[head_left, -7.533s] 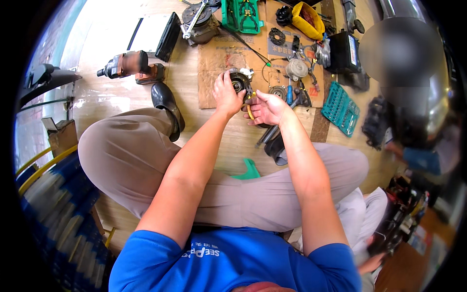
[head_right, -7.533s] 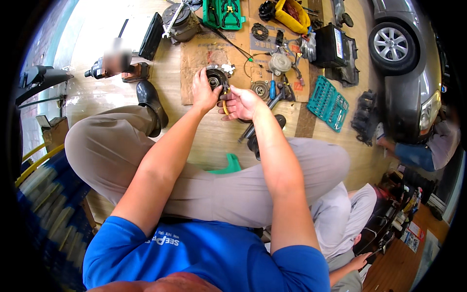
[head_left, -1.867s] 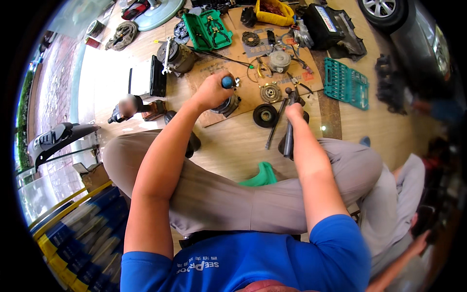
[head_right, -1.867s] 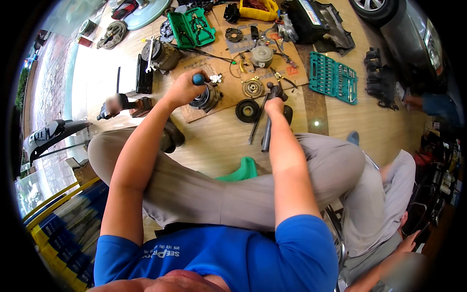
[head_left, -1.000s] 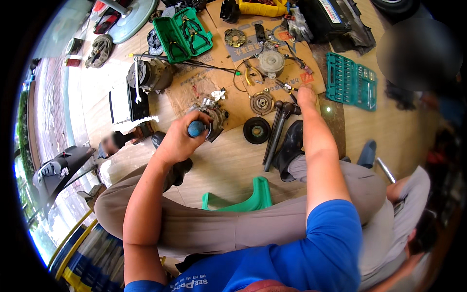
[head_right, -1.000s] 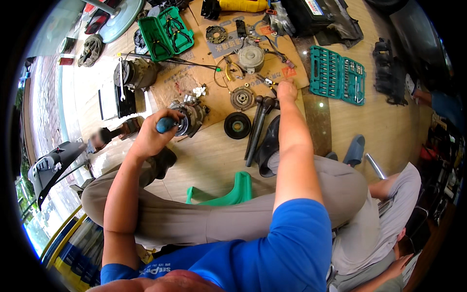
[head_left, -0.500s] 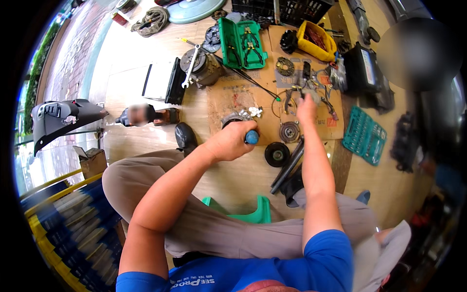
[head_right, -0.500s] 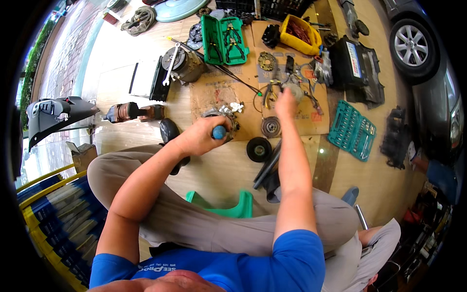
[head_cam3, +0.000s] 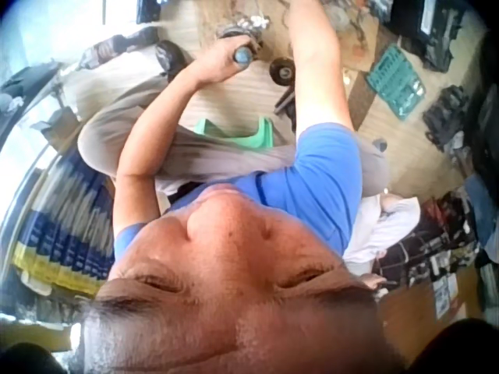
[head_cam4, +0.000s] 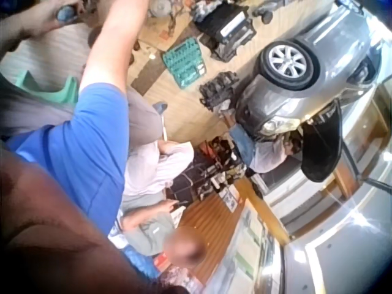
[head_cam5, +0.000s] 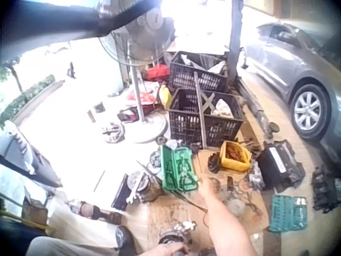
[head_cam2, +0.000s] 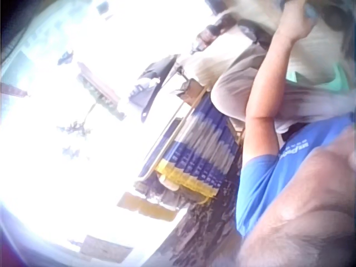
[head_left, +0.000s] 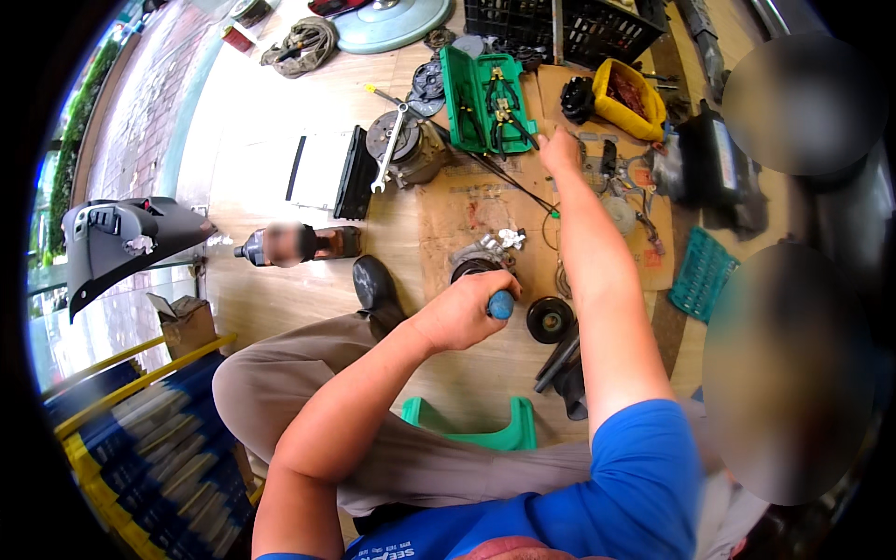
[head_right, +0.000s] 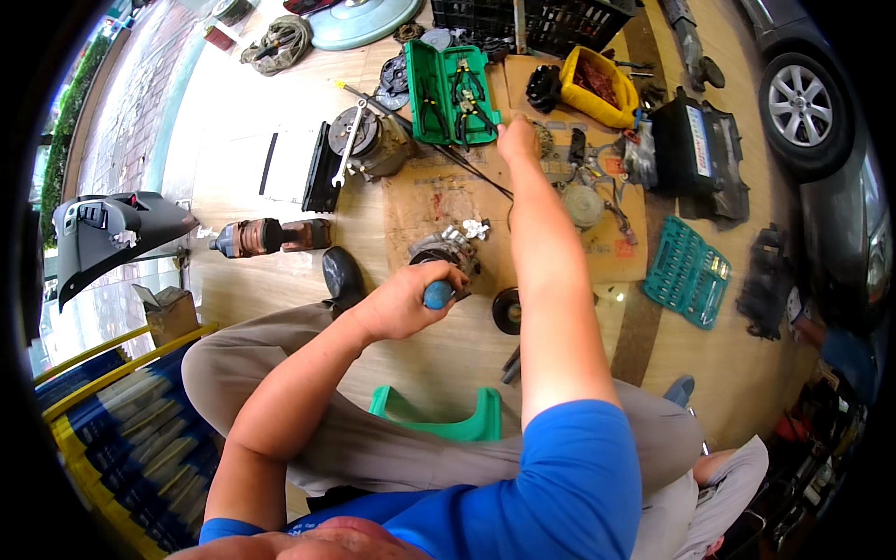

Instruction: The person disassembles and repairs a mechanical motor assembly by hand and using a screwdriver and a hammer while sitting on the floor.

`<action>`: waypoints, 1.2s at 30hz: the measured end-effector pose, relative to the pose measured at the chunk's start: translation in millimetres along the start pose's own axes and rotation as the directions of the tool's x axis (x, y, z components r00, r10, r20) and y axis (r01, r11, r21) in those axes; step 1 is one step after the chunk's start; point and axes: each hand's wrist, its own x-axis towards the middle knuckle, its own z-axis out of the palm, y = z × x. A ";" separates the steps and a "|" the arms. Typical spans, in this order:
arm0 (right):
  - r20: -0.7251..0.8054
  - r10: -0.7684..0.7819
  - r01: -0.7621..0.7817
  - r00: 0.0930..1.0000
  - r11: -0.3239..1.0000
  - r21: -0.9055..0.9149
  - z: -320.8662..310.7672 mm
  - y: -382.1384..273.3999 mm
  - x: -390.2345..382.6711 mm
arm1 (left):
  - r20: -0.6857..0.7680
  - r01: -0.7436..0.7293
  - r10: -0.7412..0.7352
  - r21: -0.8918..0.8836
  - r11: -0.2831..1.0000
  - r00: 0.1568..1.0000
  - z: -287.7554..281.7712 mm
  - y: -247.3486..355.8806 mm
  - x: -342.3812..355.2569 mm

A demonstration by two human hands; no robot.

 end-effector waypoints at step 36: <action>-0.121 0.631 -0.538 0.766 0.733 0.416 -83.4 186.4 -248.4 | 0.023 -0.042 0.038 0.189 0.981 0.999 10.9 3.0 30.9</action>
